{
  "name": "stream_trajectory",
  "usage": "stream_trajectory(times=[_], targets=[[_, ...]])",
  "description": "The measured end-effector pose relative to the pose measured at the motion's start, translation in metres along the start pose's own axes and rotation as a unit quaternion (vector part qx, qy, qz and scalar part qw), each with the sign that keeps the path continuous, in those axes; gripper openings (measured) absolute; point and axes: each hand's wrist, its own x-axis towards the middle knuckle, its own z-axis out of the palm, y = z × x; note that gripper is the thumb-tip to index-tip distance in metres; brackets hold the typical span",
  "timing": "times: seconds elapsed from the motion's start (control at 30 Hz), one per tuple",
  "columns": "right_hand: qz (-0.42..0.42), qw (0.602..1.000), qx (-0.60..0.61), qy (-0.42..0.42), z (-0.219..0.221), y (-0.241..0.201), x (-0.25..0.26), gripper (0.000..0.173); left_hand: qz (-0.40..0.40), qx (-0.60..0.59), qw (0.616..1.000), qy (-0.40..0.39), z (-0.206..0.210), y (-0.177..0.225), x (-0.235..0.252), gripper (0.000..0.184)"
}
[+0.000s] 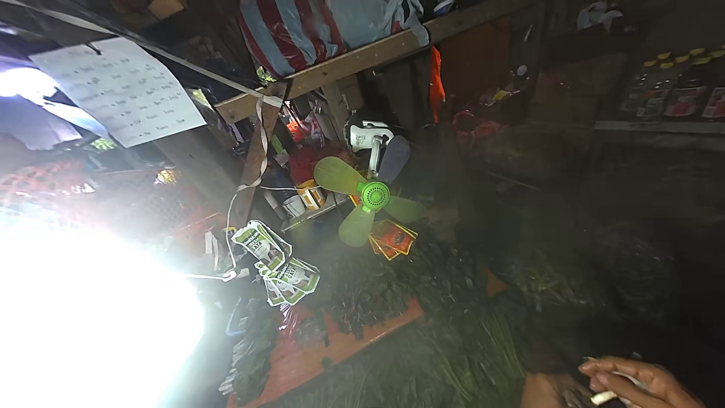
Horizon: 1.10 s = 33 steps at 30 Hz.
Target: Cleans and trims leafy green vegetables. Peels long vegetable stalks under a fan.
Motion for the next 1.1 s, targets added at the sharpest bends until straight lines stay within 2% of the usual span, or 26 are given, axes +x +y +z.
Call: stream_trajectory(times=[0.1,0.2,0.33,0.43,0.53,0.6,0.7,0.87,1.1], targets=[[-0.004,0.996,0.081,-0.026,0.014,-0.012,-0.002,0.026,0.003,0.004,1.0,0.023,0.002,-0.002,0.0,0.021],[-0.028,0.981,0.19,-0.014,0.016,-0.005,-0.003,0.031,-0.004,-0.006,1.0,0.031,0.001,-0.008,0.001,0.022],[-0.02,0.965,0.261,0.033,0.006,0.003,-0.004,0.039,-0.033,-0.03,0.998,0.05,-0.008,-0.014,0.001,0.023],[0.019,0.958,0.275,0.077,-0.001,0.006,-0.004,0.049,-0.051,-0.048,0.995,0.068,-0.013,-0.012,0.0,0.022],[0.049,0.938,0.311,0.146,-0.007,0.011,-0.003,0.04,-0.043,-0.064,0.993,0.089,-0.013,-0.008,0.001,0.022],[0.035,0.937,0.283,0.203,-0.009,0.016,-0.002,0.029,-0.039,-0.085,0.991,0.094,-0.012,-0.005,0.001,0.022],[0.016,0.935,0.241,0.26,0.0,0.021,0.002,0.023,-0.027,-0.127,0.986,0.102,-0.008,0.002,0.003,0.021],[0.02,0.966,0.237,0.099,0.023,0.021,-0.001,0.03,-0.014,-0.148,0.983,0.104,-0.002,0.004,0.011,0.02],[0.051,0.944,0.308,0.107,0.025,0.013,0.006,0.03,-0.004,-0.164,0.98,0.108,-0.002,0.009,0.01,0.019]])
